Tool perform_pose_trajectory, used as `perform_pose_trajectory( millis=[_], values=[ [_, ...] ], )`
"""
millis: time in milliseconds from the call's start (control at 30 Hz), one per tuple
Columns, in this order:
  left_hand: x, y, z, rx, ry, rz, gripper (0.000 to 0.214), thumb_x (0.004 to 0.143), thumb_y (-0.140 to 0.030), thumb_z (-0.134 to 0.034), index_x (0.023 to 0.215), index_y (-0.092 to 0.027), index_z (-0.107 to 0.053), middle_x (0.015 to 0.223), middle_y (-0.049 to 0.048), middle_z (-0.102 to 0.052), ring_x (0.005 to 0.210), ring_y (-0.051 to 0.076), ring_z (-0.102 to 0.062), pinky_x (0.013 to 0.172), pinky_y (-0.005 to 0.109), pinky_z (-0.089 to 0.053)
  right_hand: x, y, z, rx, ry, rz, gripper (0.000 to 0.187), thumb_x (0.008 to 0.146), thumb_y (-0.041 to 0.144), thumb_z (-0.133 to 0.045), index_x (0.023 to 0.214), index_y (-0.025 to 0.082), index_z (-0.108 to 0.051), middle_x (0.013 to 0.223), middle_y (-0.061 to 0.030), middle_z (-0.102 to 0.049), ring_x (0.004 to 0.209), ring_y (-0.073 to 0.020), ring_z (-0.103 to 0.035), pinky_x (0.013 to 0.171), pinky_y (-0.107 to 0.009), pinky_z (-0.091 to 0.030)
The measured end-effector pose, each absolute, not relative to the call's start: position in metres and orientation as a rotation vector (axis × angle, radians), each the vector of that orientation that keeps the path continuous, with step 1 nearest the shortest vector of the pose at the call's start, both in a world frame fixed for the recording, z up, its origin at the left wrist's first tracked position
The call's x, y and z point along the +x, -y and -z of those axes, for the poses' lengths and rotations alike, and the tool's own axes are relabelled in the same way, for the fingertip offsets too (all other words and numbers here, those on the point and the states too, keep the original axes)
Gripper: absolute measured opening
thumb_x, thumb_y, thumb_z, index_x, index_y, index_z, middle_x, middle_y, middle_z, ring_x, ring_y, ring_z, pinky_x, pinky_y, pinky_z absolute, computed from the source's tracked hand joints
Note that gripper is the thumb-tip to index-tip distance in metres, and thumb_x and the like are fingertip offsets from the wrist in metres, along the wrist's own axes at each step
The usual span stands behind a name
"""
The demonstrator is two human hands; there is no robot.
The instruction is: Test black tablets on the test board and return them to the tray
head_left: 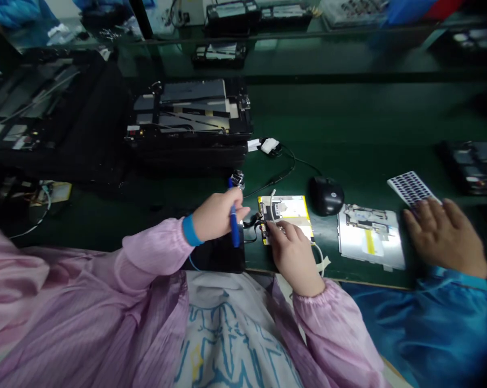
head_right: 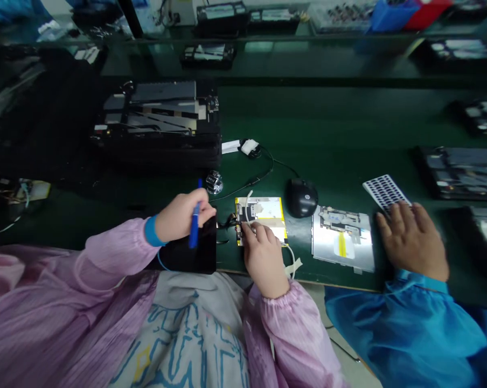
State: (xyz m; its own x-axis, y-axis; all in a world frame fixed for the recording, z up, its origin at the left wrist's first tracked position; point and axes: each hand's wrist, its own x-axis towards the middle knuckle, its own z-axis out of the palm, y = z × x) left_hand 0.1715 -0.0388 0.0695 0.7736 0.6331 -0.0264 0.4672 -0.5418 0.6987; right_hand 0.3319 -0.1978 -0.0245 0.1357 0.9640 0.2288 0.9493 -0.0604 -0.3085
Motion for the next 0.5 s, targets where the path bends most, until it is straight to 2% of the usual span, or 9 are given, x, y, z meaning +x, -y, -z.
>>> perform_pose_trajectory(
  millis=[133,267,500],
  values=[
    [0.098,0.025,-0.08,2.17,-1.056,-0.444,0.024,0.085,-0.035,-0.054,0.073,-0.02,-0.039,0.078,0.0031,-0.067,0.066,0.014,-0.061,0.064,0.026,-0.045,0.348,0.193,0.023,-1.939,1.747,-0.131,0.034,0.089,0.024,-0.045,0.121,0.015,-0.05,0.103,-0.0137,-0.06,0.093,-0.0273,-0.056,0.079,-0.041,-0.048],
    [0.024,0.018,-0.067,2.139,-1.373,-0.464,0.025,0.084,-0.039,-0.053,0.074,-0.022,-0.039,0.094,0.0069,-0.07,0.076,0.019,-0.065,0.07,0.031,-0.049,0.362,0.172,0.029,-1.982,1.71,-0.004,0.048,0.081,0.017,-0.044,0.127,0.006,-0.042,0.114,-0.0204,-0.058,0.104,-0.0307,-0.056,0.086,-0.044,-0.046],
    [-0.023,0.021,-0.041,2.064,-1.539,-0.442,0.023,0.082,-0.041,-0.051,0.077,-0.022,-0.04,0.113,0.0137,-0.064,0.099,0.025,-0.064,0.086,0.039,-0.047,0.356,0.159,0.035,-2.096,1.756,0.054,0.046,0.08,0.018,-0.044,0.125,0.01,-0.045,0.111,-0.0157,-0.063,0.101,-0.0302,-0.06,0.083,-0.044,-0.045]
  ],
)
